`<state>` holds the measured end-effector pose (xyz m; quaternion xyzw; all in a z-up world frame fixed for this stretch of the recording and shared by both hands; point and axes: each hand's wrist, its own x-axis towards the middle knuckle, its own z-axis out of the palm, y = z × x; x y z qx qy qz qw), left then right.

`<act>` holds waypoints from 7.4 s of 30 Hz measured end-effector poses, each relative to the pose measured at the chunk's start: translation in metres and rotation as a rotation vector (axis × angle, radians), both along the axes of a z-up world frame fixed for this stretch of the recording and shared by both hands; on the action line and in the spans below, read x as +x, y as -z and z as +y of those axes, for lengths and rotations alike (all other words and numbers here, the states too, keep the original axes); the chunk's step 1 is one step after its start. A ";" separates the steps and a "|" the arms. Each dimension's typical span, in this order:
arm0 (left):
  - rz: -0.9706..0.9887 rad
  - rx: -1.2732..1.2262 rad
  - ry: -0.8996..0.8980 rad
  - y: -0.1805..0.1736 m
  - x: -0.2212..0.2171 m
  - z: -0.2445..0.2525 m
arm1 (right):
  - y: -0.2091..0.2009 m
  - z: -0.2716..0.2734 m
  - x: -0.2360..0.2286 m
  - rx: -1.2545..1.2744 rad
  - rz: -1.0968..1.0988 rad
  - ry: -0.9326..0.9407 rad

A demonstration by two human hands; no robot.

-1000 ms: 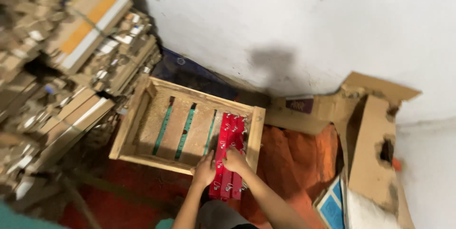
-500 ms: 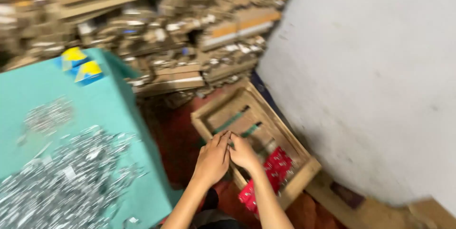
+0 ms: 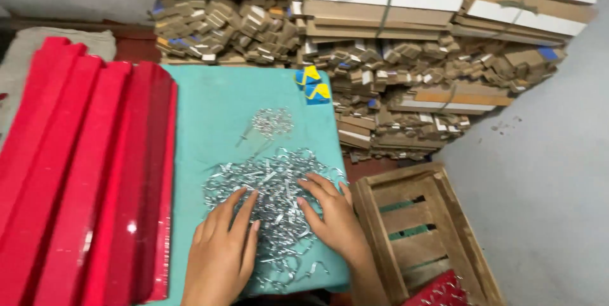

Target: Attaching small metal S-hooks to pre-drilled holes on red plastic or metal slats as part of an assembly process.

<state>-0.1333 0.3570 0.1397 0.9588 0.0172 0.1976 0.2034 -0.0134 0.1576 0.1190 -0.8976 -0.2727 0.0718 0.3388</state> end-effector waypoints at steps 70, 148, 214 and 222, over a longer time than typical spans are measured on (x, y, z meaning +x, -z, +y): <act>0.108 0.700 0.341 0.010 0.034 0.258 | 0.020 0.239 -0.044 -0.197 0.141 0.308; 1.045 0.562 0.571 -0.026 0.130 0.225 | 0.053 0.254 0.232 -0.155 -0.055 -0.224; 1.113 0.490 0.577 -0.032 0.129 0.222 | 0.071 0.297 0.175 0.570 -0.186 0.151; 1.037 0.549 0.554 -0.033 0.135 0.226 | 0.027 0.280 0.219 0.369 0.166 -0.145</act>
